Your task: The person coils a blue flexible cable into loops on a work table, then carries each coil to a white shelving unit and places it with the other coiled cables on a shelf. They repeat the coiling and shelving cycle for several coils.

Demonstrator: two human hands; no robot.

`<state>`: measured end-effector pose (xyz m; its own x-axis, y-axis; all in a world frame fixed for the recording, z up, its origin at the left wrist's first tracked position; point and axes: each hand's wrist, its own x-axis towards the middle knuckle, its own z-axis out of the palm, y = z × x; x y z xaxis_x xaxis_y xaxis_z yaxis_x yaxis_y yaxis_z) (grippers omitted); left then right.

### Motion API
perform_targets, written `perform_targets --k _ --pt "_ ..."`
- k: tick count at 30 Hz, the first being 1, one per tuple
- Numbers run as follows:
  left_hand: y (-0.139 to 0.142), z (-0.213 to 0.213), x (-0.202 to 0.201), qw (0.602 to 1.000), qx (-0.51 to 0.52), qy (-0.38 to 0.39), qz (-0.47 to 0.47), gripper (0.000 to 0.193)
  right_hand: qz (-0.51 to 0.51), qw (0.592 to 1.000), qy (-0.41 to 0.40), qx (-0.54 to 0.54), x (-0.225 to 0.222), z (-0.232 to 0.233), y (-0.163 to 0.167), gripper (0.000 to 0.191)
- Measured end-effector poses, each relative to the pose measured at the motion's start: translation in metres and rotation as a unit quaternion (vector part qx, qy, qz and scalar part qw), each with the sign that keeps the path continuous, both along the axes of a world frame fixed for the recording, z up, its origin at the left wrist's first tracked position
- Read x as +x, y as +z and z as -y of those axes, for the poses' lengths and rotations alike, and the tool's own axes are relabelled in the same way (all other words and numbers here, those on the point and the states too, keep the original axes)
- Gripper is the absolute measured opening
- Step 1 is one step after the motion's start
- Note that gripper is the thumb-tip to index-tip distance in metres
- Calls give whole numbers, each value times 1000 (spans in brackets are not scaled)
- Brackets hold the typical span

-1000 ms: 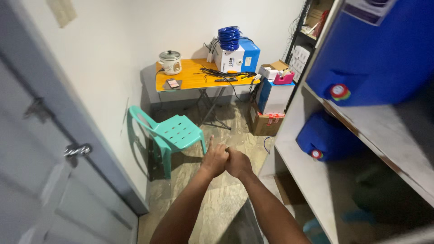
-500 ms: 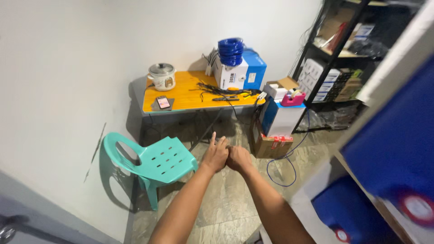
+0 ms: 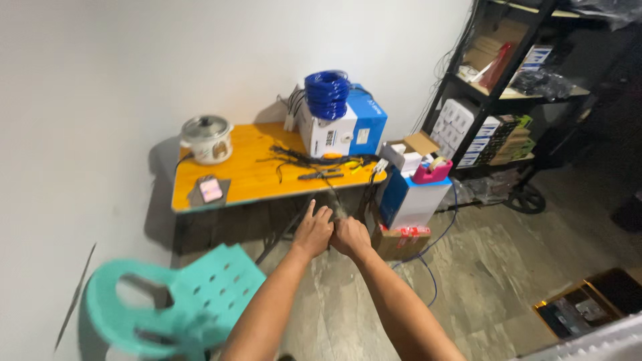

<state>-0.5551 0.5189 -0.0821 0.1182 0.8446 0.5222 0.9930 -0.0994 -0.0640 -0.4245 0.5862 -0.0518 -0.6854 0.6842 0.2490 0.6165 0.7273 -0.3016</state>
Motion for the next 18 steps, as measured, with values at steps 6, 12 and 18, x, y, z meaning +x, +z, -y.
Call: perform_targets --k 6,12,18 --pt "30 -88 -71 993 -68 4 97 30 1 998 -63 -13 -57 -69 34 34" --pt "28 -160 -103 996 -43 -36 65 29 -22 996 -81 7 -93 -136 25 26" --pt "27 -227 -141 993 -21 -30 111 26 -65 996 -40 40 -135 -217 17 22"
